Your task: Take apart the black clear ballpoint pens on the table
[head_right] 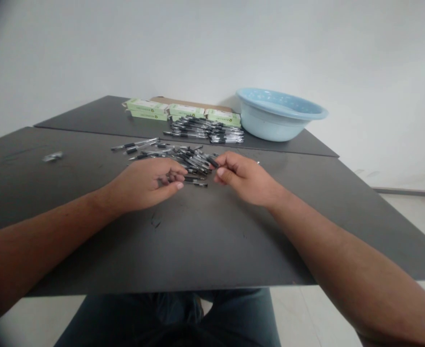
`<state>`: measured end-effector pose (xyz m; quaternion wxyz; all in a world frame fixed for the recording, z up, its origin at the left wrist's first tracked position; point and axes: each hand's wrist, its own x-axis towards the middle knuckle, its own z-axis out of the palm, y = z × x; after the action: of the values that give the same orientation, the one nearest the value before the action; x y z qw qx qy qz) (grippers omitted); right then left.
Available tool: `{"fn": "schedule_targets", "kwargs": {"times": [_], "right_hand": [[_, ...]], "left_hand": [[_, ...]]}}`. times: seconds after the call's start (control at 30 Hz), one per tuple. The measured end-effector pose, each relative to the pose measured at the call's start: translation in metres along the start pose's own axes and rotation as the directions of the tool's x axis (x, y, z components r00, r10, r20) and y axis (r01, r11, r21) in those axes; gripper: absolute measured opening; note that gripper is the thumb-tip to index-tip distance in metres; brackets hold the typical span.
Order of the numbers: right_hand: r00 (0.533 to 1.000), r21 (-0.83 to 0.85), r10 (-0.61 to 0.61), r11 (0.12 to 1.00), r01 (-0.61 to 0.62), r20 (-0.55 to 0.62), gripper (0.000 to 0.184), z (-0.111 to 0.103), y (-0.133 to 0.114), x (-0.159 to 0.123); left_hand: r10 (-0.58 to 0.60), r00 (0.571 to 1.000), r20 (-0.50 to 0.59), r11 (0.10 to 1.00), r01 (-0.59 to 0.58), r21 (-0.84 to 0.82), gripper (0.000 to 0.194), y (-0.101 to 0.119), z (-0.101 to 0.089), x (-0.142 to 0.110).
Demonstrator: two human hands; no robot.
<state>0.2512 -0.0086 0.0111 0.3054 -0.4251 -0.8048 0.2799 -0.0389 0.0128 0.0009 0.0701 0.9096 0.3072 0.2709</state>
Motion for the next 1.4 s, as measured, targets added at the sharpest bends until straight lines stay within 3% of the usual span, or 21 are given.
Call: {"fn": "schedule_targets", "kwargs": {"times": [0.1, 0.2, 0.3, 0.47, 0.67, 0.8, 1.0, 1.13, 1.2, 1.3, 1.4], "right_hand": [[0.989, 0.102, 0.042, 0.994, -0.028, -0.139, 0.023, -0.014, 0.014, 0.004], [0.981, 0.162, 0.075, 0.986, -0.046, -0.178, 0.02, -0.021, 0.022, 0.007], [0.988, 0.191, 0.065, 0.981, -0.038, -0.14, 0.018, -0.019, 0.023, 0.009], [0.992, 0.126, 0.036, 0.992, -0.021, -0.118, 0.02, -0.005, 0.016, 0.008], [0.997, 0.181, -0.078, 0.981, 0.075, 0.01, 0.018, 0.02, -0.01, 0.005], [0.994, 0.168, -0.108, 0.98, 0.105, 0.01, 0.022, 0.031, -0.017, 0.005], [0.995, 0.094, -0.096, 0.991, 0.092, 0.036, 0.018, 0.034, -0.014, 0.002], [0.996, -0.07, -0.082, 0.994, 0.08, -0.033, 0.021, 0.006, -0.009, 0.004], [0.993, -0.279, 0.005, 0.959, -0.038, -0.116, 0.025, -0.024, -0.001, 0.004], [0.955, -0.565, 0.273, 0.772, -0.291, -0.119, 0.024, -0.074, 0.02, -0.001], [0.853, -0.697, 0.522, 0.607, -0.383, -0.013, 0.022, -0.112, 0.042, -0.01]], "left_hand": [[-0.026, 1.0, 0.003, 0.999, 0.026, 0.032, 0.028, -0.003, 0.0, 0.001], [-0.08, 0.997, -0.023, 0.997, 0.08, 0.001, 0.029, -0.001, -0.001, 0.005], [-0.148, 0.988, -0.049, 0.988, 0.145, -0.062, 0.03, 0.005, -0.002, 0.01], [-0.21, 0.978, 0.004, 0.948, 0.205, -0.245, 0.035, 0.016, 0.002, 0.02], [-0.294, 0.956, 0.003, 0.785, 0.243, -0.57, 0.048, 0.031, 0.01, 0.027], [-0.263, 0.965, -0.005, 0.833, 0.224, -0.506, 0.032, 0.037, 0.015, 0.024], [-0.207, 0.971, -0.12, 0.912, 0.147, -0.383, 0.022, 0.038, 0.017, 0.017], [-0.232, 0.964, -0.129, 0.929, 0.18, -0.324, 0.024, 0.036, 0.008, 0.014], [-0.235, 0.962, -0.136, 0.934, 0.186, -0.304, 0.027, 0.034, 0.005, 0.013], [-0.24, 0.961, -0.14, 0.929, 0.186, -0.318, 0.027, 0.03, 0.005, 0.01], [-0.253, 0.958, -0.134, 0.924, 0.198, -0.328, 0.026, 0.029, 0.007, 0.008]]}}
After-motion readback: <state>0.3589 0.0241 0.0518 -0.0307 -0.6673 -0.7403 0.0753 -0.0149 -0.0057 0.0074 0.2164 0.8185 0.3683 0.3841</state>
